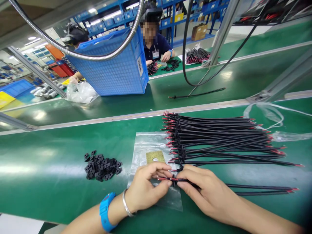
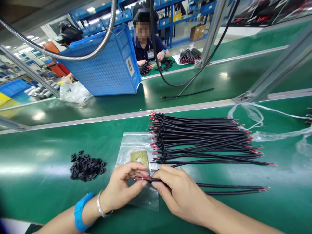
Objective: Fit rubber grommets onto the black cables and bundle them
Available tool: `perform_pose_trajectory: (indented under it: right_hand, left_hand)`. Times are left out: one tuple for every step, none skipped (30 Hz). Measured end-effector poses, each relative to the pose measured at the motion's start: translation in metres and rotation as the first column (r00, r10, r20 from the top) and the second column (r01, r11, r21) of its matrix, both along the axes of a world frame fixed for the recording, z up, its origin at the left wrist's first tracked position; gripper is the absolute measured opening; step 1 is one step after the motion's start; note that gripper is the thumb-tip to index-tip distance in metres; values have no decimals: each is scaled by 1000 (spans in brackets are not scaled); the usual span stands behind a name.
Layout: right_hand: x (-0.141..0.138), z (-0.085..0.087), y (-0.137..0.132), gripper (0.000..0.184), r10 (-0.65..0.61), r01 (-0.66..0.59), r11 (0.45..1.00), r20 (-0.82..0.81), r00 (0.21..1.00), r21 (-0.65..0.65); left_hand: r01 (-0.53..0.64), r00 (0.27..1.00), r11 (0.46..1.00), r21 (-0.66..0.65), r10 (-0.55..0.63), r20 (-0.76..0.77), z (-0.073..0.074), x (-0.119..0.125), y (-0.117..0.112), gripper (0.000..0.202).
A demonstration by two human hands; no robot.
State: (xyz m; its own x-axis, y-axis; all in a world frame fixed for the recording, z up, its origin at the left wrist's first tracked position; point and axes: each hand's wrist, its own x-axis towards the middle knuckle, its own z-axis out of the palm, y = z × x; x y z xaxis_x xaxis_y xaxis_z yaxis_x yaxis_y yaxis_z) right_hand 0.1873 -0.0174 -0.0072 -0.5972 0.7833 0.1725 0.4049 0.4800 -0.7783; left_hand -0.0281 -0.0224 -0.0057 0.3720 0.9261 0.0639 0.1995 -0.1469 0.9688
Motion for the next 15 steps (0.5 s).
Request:
perform_pose_trajectory:
  right_hand:
    - [1, 1, 1, 20, -1, 1, 1000, 11, 1000, -5]
    - [1, 1, 1, 20, -2, 2, 1000, 22, 1000, -9]
    - [2, 2, 2, 20, -6, 6, 1000, 31, 999, -8]
    - [3, 3, 3, 20, -10, 10, 1000, 39, 999, -1]
    - [5, 4, 5, 19, -10, 10, 1000, 46, 999, 10]
    - [8, 5, 7, 19, -9, 7, 1000, 52, 999, 29]
    - [11, 6, 10, 19, -9, 6, 998, 60, 998, 56]
    - [16, 6, 14, 19, -13, 7, 996, 70, 997, 94]
    - [21, 7, 17, 19, -25, 13, 990, 85, 996, 144]
    - [26, 6, 22, 19, -48, 26, 978, 106, 993, 205]
    - [32, 5, 26, 19, -84, 45, 960, 132, 988, 275]
    - [38, 4, 30, 19, -130, 68, 934, 156, 979, 351]
    - [42, 2, 33, 19, -180, 89, 900, 178, 968, 427]
    - [46, 0, 37, 19, -227, 104, 862, 196, 954, 496]
    - [48, -2, 40, 18, -267, 111, 824, 208, 941, 556]
  left_hand:
    - [2, 1000, 1000, -28, -2, 15, 1, -1, 1, 35]
    - [2, 1000, 998, -56, 0, 30, 2, -3, 3, 35]
    - [0, 999, 997, -82, 4, 42, 3, -6, 5, 35]
    - [-6, 999, 995, -101, 11, 52, 4, -8, 7, 34]
    - [-21, 998, 994, -112, 27, 55, 5, -11, 10, 31]
    - [-45, 997, 993, -113, 51, 50, 6, -15, 12, 28]
    - [-78, 996, 991, -106, 83, 37, 6, -19, 15, 24]
    - [-118, 993, 989, -94, 120, 20, 7, -23, 17, 21]
    - [-158, 987, 984, -82, 159, 1, 6, -28, 20, 18]
    - [-193, 981, 979, -71, 192, -17, 6, -32, 23, 16]
    - [-221, 975, 973, -62, 219, -32, 5, -36, 26, 16]
    - [-243, 970, 969, -53, 241, -43, 4, -40, 29, 15]
    - [-264, 964, 964, -42, 262, -50, 4, -43, 31, 16]
    - [-282, 958, 959, -31, 280, -54, 5, -46, 34, 16]
    - [-297, 954, 955, -19, 295, -59, 6, -48, 36, 17]
